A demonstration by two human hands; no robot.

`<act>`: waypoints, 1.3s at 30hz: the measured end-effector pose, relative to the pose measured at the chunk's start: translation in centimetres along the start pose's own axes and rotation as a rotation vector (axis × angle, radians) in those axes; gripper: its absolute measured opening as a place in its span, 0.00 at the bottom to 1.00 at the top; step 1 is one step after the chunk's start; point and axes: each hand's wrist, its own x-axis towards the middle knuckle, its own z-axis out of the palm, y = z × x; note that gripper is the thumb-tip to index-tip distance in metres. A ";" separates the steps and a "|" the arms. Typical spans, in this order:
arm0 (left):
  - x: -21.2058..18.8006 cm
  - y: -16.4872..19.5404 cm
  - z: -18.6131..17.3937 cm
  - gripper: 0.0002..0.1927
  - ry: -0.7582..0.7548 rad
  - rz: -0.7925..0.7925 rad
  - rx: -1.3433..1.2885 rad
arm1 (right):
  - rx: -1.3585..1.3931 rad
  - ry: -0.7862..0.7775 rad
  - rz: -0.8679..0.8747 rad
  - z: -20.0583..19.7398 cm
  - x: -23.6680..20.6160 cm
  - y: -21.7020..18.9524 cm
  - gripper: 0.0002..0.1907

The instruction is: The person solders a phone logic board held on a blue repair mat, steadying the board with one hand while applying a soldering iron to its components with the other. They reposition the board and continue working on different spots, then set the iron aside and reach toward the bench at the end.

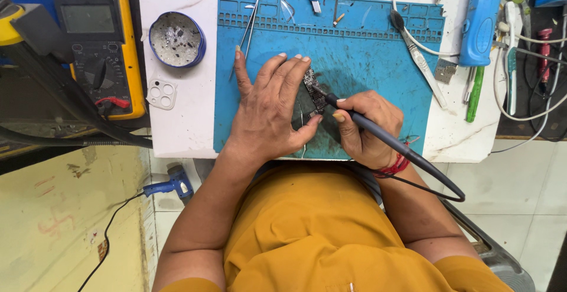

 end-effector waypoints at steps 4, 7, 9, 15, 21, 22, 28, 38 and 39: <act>-0.1 0.1 0.0 0.48 0.004 0.004 0.006 | -0.006 0.002 0.001 0.0 0.0 -0.1 0.09; 0.0 0.1 0.0 0.48 0.001 -0.002 0.005 | -0.009 0.006 -0.010 -0.1 0.0 0.0 0.09; -0.1 0.1 0.0 0.48 0.004 -0.002 0.001 | -0.011 -0.005 -0.013 -0.1 0.0 0.0 0.09; 0.0 0.1 0.0 0.48 0.003 -0.002 -0.006 | -0.009 0.003 -0.003 0.0 -0.1 0.0 0.09; 0.0 0.0 0.0 0.48 0.005 0.007 -0.012 | -0.019 0.007 0.002 0.0 -0.1 0.0 0.09; 0.0 0.0 -0.1 0.48 0.005 0.010 -0.009 | -0.016 0.004 0.002 0.0 -0.1 0.0 0.09; 0.0 -0.1 0.0 0.48 0.016 0.012 -0.021 | -0.005 0.006 0.017 0.0 -0.2 0.0 0.09; 0.0 -0.1 0.0 0.48 0.000 0.008 -0.018 | -0.003 0.008 0.015 0.0 -0.2 0.0 0.09; 0.0 -0.1 0.0 0.48 0.000 0.009 -0.019 | -0.005 0.007 0.013 0.1 -0.2 0.0 0.09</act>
